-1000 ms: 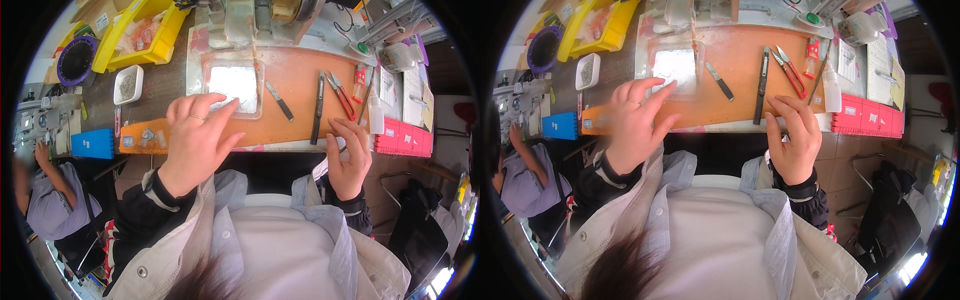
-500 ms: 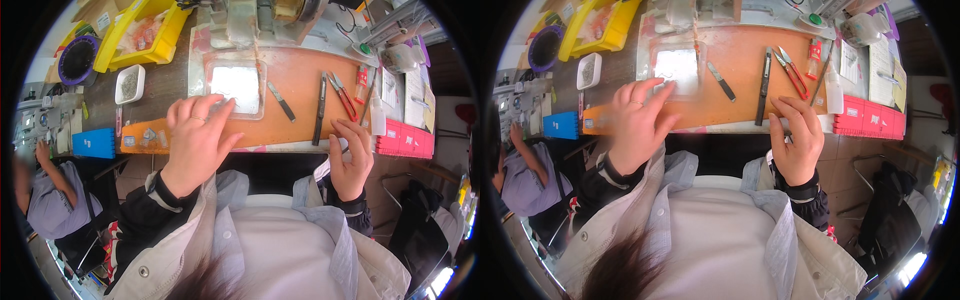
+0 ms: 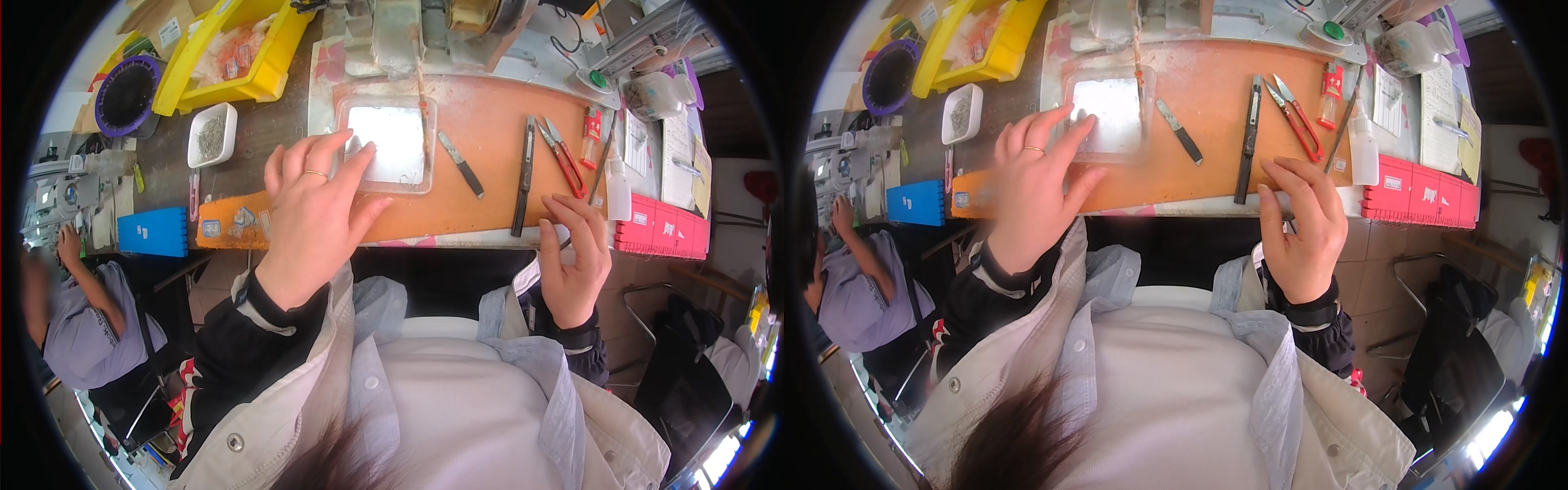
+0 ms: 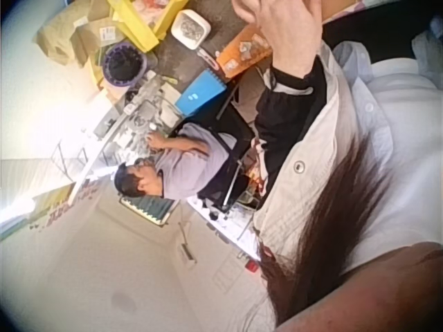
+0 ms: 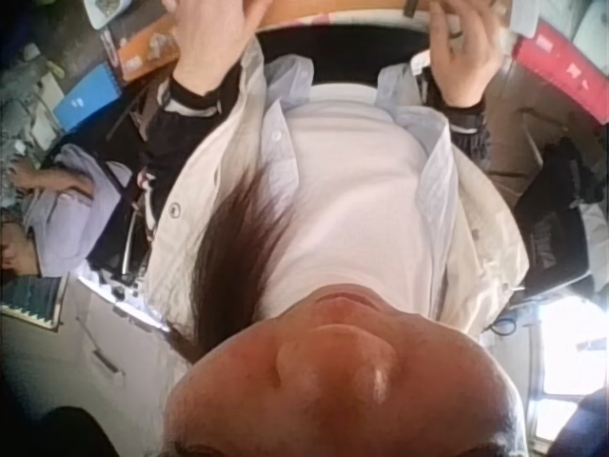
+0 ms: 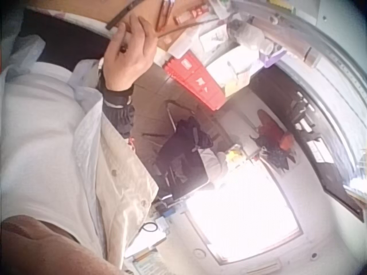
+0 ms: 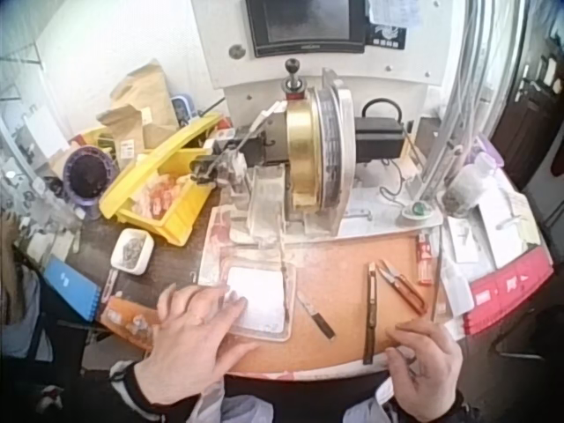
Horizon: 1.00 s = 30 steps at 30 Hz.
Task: Assembling and measuring small precision components using glue and measurement tools.
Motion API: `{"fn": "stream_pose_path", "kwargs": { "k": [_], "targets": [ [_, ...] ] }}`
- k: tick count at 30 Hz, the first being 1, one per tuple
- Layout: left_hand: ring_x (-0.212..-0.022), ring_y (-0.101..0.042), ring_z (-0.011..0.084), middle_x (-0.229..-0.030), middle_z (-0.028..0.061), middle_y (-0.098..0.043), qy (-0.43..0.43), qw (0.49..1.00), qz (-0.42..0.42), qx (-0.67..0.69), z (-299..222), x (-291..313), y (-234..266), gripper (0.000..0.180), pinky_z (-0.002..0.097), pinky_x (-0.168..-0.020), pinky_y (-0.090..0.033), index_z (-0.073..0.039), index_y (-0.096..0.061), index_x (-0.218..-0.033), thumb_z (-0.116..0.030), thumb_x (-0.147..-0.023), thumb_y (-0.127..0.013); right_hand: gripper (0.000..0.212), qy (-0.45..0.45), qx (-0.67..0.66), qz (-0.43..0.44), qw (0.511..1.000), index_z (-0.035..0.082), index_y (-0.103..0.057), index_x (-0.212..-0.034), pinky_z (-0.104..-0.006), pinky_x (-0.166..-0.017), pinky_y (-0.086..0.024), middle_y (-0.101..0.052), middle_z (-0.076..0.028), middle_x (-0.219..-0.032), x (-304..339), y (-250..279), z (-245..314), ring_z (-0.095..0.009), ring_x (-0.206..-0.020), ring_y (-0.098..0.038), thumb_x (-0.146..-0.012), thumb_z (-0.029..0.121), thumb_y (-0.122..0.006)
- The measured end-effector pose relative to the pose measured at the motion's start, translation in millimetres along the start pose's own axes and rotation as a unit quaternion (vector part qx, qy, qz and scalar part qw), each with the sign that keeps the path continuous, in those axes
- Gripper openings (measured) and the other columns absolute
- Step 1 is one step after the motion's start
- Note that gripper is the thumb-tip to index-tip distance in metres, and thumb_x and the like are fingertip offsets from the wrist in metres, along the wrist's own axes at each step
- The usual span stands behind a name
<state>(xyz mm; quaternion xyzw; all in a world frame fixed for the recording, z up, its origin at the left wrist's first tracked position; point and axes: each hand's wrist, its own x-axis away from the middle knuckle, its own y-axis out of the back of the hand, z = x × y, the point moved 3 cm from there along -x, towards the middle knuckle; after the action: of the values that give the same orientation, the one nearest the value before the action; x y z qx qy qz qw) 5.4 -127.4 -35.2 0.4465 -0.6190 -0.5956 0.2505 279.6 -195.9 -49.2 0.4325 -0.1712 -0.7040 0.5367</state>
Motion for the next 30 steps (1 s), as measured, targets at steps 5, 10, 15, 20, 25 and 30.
{"fn": "stream_pose_path", "kwargs": {
  "k": [5, 10, 15, 20, 25, 30],
  "targets": [
    [-0.124, -0.047, 0.031, -0.13, 0.009, -0.056, -0.026, 0.998, 0.023, 0.048, -12.5, 4.4, -1.8, 0.042, 0.0566, -0.11, -0.027, -0.012, -0.07, -0.118, -0.027, -0.079, -0.078, 0.024, 0.005, 0.005, 0.002, 1.0, 0.001, -0.071, -0.105, -0.0358, -0.079, -0.054, -0.068, -0.013, -0.105, -1.7, 0.2, 1.9, -0.03, -0.092, -0.067, -0.081, -0.002, -0.072],
    [-0.118, -0.053, 0.0297, -0.125, 0.0057, -0.061, -0.046, 0.997, -0.015, 0.055, -10.0, 0.6, -2.0, 0.038, 0.0508, -0.106, -0.034, -0.014, -0.071, -0.117, -0.013, -0.079, -0.074, 0.024, 0.012, 0.006, -0.004, 1.0, 0.001, -0.071, -0.104, -0.0355, -0.078, -0.054, -0.068, -0.014, -0.105, -1.6, 1.4, 2.5, -0.03, -0.091, -0.067, -0.08, -0.002, -0.073],
    [-0.099, -0.061, 0.0229, -0.1, 0.0019, -0.067, -0.072, 0.993, -0.074, 0.058, -1.3, -13.4, 1.0, 0.024, 0.0452, -0.101, -0.04, -0.012, -0.073, -0.104, -0.007, -0.081, -0.071, 0.024, 0.076, -0.033, 0.047, 0.995, 0.003, -0.072, -0.102, -0.036, -0.082, -0.054, -0.069, -0.012, -0.105, -20.3, 15.5, 39.2, -0.03, -0.094, -0.068, -0.078, 0.0, -0.072],
    [-0.085, -0.064, 0.0239, -0.085, 0.0051, -0.065, -0.218, 0.97, -0.072, 0.08, -18.4, -36.0, 3.3, 0.023, 0.0367, -0.083, -0.051, -0.007, -0.071, -0.097, -0.006, -0.075, -0.067, 0.027, 0.405, -0.219, -0.05, 0.886, 0.0, -0.069, -0.111, -0.0385, -0.085, -0.058, -0.072, -0.016, -0.102, -25.9, 35.7, 146.1, -0.034, -0.097, -0.068, -0.085, 0.004, -0.063],
    [-0.076, -0.061, 0.0235, -0.075, 0.0051, -0.059, -0.237, 0.969, -0.033, 0.065, -12.6, -34.9, -3.9, 0.023, 0.0336, -0.073, -0.051, -0.007, -0.071, -0.097, -0.008, -0.074, -0.066, 0.023, 0.525, -0.204, -0.257, 0.785, -0.002, -0.07, -0.104, -0.0314, -0.08, -0.059, -0.07, -0.015, -0.093, -4.8, 34.8, 186.8, -0.027, -0.083, -0.068, -0.085, -0.001, -0.059],
    [-0.069, -0.059, 0.0215, -0.066, 0.0034, -0.055, -0.282, 0.959, -0.007, 0.039, -14.3, -38.8, -9.2, 0.014, 0.0328, -0.062, -0.05, -0.008, -0.065, -0.084, -0.01, -0.071, -0.066, 0.024, 0.491, -0.288, -0.205, 0.796, -0.002, -0.07, -0.103, -0.0302, -0.072, -0.056, -0.068, -0.013, -0.089, -13.6, 30.1, 185.9, -0.023, -0.078, -0.065, -0.082, -0.003, -0.058]
  ]
}}
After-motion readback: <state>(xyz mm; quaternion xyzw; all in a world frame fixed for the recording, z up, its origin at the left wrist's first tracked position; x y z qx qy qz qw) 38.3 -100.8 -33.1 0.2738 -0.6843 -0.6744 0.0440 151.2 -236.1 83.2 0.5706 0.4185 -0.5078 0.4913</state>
